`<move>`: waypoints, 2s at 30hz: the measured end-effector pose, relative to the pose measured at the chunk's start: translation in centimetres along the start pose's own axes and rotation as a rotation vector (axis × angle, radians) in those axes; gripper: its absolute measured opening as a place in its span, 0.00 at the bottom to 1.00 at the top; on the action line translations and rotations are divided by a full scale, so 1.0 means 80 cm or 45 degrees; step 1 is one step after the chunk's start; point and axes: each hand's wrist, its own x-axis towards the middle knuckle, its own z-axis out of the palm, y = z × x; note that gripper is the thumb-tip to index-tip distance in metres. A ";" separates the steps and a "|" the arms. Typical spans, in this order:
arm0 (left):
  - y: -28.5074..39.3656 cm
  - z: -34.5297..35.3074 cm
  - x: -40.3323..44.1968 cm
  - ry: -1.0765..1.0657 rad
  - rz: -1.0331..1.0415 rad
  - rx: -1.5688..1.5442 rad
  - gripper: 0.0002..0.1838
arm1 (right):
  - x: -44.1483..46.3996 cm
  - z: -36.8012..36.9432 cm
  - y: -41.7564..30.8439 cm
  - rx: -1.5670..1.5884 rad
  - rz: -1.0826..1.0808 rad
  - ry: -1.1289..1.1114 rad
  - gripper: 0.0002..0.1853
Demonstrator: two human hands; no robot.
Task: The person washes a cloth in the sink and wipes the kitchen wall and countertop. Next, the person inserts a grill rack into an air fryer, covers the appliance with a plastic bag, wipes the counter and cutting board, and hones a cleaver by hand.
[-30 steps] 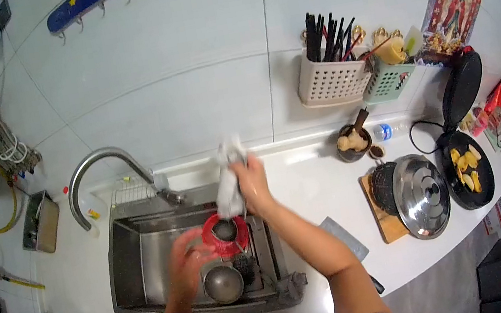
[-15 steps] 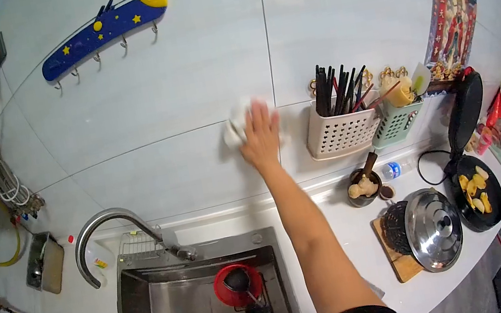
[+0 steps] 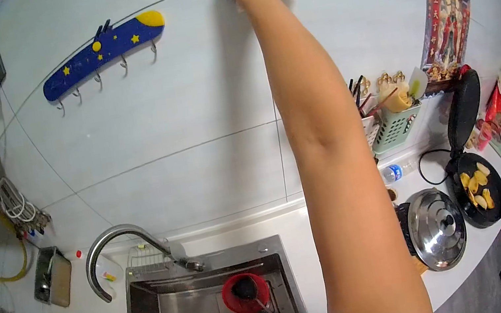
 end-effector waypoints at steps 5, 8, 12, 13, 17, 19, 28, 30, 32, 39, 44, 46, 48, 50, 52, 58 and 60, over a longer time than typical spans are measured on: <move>0.017 0.016 -0.004 -0.094 -0.045 -0.040 0.12 | -0.164 0.007 0.014 0.120 0.011 0.072 0.29; 0.028 0.026 -0.004 -0.119 -0.163 0.015 0.13 | -0.390 -0.051 0.025 0.206 0.167 -0.290 0.31; 0.027 0.026 -0.011 -0.120 -0.078 -0.071 0.14 | -0.557 -0.144 0.032 0.272 0.260 -0.911 0.39; 0.030 0.026 -0.017 -0.109 -0.071 -0.077 0.14 | -0.556 -0.144 0.033 0.270 0.247 -0.913 0.41; 0.006 0.009 -0.025 -0.046 -0.129 -0.148 0.14 | -0.425 -0.086 0.026 0.329 0.109 -0.634 0.43; -0.003 0.001 -0.028 -0.030 -0.204 -0.118 0.15 | -0.307 -0.048 0.014 0.255 -0.059 -0.373 0.43; -0.027 0.005 -0.024 0.099 -0.230 -0.089 0.12 | -0.247 -0.015 -0.022 0.271 -0.190 -0.309 0.37; -0.031 0.008 -0.024 0.095 -0.243 -0.074 0.12 | -0.377 -0.058 -0.008 0.371 -0.259 -0.755 0.42; -0.026 0.009 -0.022 0.065 -0.248 -0.065 0.12 | -0.500 -0.112 0.022 0.221 -0.460 -1.263 0.37; -0.063 -0.028 -0.038 0.135 -0.302 0.051 0.15 | -0.643 -0.127 0.152 0.832 -0.936 -1.888 0.30; -0.119 -0.033 -0.022 0.045 -0.260 0.001 0.15 | -0.517 -0.099 0.097 0.541 -0.863 -1.381 0.34; -0.115 -0.027 -0.008 -0.001 -0.225 0.207 0.14 | -0.427 -0.082 0.057 0.445 -0.615 -1.036 0.37; -0.106 -0.011 0.005 -0.026 -0.098 0.244 0.13 | -0.335 -0.060 0.026 0.390 -0.313 -0.646 0.39; -0.114 -0.012 0.025 -0.039 0.010 0.363 0.13 | -0.282 -0.036 0.005 0.321 -0.079 -0.365 0.39; -0.141 -0.017 0.044 -0.044 0.089 0.560 0.13 | -0.269 -0.015 -0.009 0.247 0.077 -0.166 0.38; -0.076 0.022 0.043 -0.145 -0.030 0.622 0.13 | -0.479 -0.070 0.010 0.687 -0.653 -1.028 0.38; -0.062 0.022 0.047 -0.146 -0.239 0.332 0.14 | -0.483 -0.076 0.036 0.743 -0.852 -1.179 0.40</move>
